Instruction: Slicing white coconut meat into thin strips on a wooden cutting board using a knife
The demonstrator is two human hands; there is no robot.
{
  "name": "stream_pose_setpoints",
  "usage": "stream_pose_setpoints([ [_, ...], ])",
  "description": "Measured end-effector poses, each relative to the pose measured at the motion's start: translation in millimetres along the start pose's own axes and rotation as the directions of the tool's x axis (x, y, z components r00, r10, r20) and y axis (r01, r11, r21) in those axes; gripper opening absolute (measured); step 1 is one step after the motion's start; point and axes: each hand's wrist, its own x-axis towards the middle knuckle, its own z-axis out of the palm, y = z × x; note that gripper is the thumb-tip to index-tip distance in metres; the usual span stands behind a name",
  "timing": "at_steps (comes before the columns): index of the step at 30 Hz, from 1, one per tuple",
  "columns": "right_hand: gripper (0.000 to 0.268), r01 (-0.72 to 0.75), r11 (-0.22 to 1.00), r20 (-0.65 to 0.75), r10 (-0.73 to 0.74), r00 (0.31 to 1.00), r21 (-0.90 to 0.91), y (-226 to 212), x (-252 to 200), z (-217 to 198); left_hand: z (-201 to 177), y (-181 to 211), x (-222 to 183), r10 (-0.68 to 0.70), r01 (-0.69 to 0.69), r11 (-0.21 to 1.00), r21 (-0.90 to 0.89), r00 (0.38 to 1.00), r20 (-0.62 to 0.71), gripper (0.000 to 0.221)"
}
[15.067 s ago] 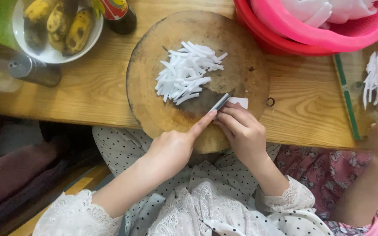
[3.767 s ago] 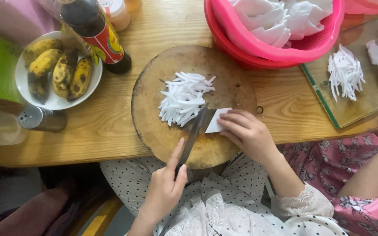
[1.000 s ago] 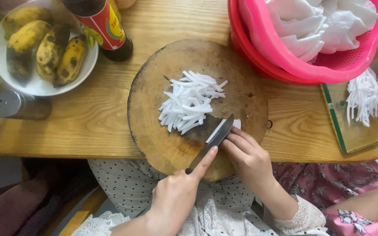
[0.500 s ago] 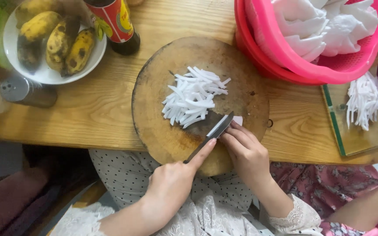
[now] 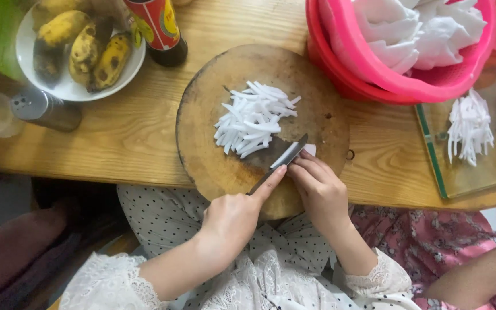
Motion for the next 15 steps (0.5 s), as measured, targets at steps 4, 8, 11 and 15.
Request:
stream_pose_setpoints([
  [4,0.006,-0.030,0.999,-0.018,0.031,0.999,0.012,2,-5,1,44,3,-3,-0.004,0.068,0.982,0.174,0.938,-0.347,0.109],
  [8,0.011,-0.041,0.997,-0.013,0.042,0.999,0.059,0,-2,-1,52,2,-8,-0.010,0.206,0.946,0.249,0.789,-0.615,0.103],
  [11,0.013,-0.100,0.970,0.010,0.101,0.995,0.220,-3,6,-15,53,-8,-12,0.045,0.160,0.959,0.233,0.726,-0.686,0.093],
  [15,0.018,-0.108,0.952,-0.021,0.119,0.993,0.286,11,16,-24,54,-20,-17,0.110,0.031,0.986,0.166,0.633,-0.766,0.091],
])
